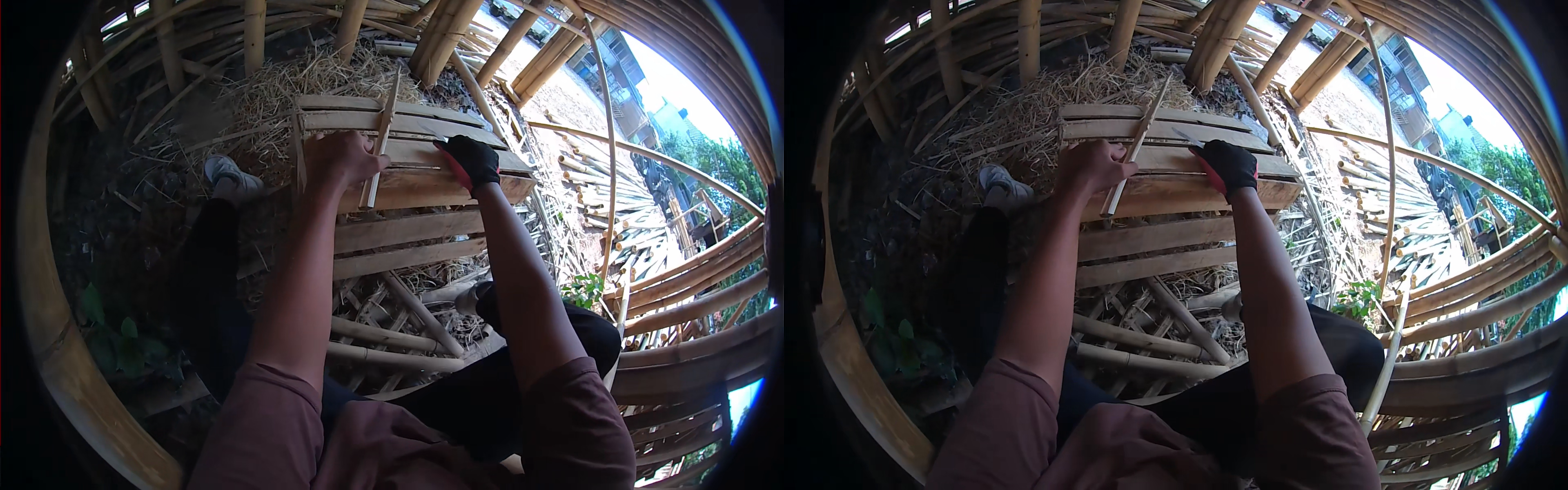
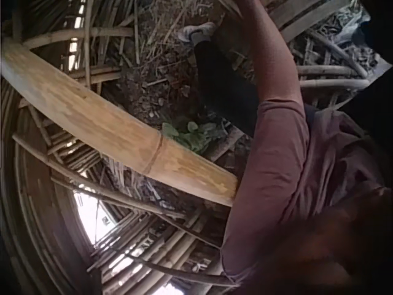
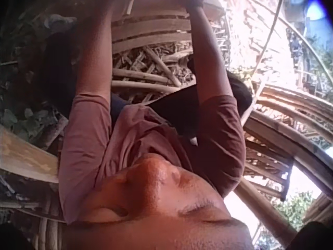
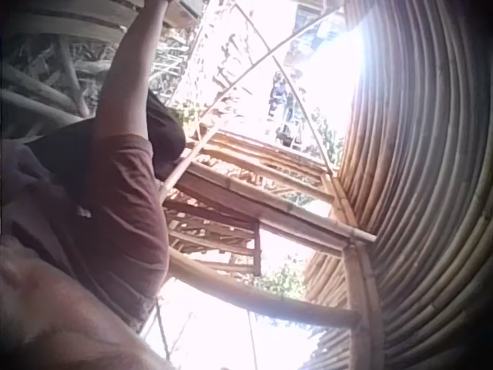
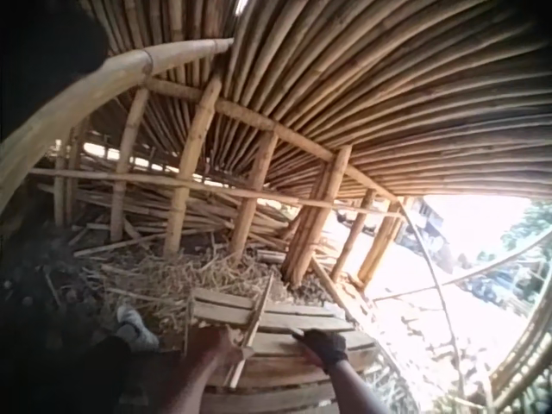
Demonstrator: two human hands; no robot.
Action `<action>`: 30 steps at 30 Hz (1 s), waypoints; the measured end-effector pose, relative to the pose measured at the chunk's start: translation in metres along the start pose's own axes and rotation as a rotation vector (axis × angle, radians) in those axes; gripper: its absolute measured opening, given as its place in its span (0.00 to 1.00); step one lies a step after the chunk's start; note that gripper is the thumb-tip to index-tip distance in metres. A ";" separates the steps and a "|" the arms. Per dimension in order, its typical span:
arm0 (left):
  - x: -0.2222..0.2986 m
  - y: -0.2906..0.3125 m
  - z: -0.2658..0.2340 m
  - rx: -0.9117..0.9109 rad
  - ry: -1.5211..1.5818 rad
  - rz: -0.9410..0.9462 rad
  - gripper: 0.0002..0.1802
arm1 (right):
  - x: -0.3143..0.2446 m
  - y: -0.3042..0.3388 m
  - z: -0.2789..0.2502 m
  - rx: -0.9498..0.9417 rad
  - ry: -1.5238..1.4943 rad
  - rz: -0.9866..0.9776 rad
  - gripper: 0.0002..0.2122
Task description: The person is using a knife to shave and trim a thin strip of bamboo.
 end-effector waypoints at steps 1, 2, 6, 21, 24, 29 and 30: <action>0.002 0.001 0.000 -0.013 0.010 0.009 0.32 | 0.001 0.001 -0.003 -0.033 -0.009 -0.006 0.29; 0.004 0.001 0.001 -0.026 0.018 0.019 0.32 | 0.006 -0.001 0.002 -0.045 -0.018 -0.006 0.29; 0.002 -0.002 0.008 -0.068 0.005 -0.006 0.32 | 0.008 0.001 0.005 0.053 0.008 -0.077 0.28; -0.013 0.016 0.032 0.077 0.060 0.117 0.32 | 0.001 0.028 0.010 0.060 -0.165 -0.064 0.23; -0.005 0.018 0.030 0.090 0.065 0.127 0.32 | 0.007 0.031 0.010 0.156 -0.233 -0.064 0.23; -0.007 0.023 0.037 0.140 0.057 0.141 0.32 | 0.008 0.034 0.012 0.078 -0.190 -0.030 0.23; -0.011 0.024 0.038 0.147 0.060 0.146 0.32 | 0.006 0.036 0.012 0.086 -0.185 -0.030 0.23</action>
Point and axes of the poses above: each hand's wrist, its own y-axis away from the middle knuckle, its own z-axis out of the palm, x = y × z, the point moved 3 cm from there along -y, towards the middle knuckle, and after that the axes turned 9 degrees about -z, right-handed, at the moved point
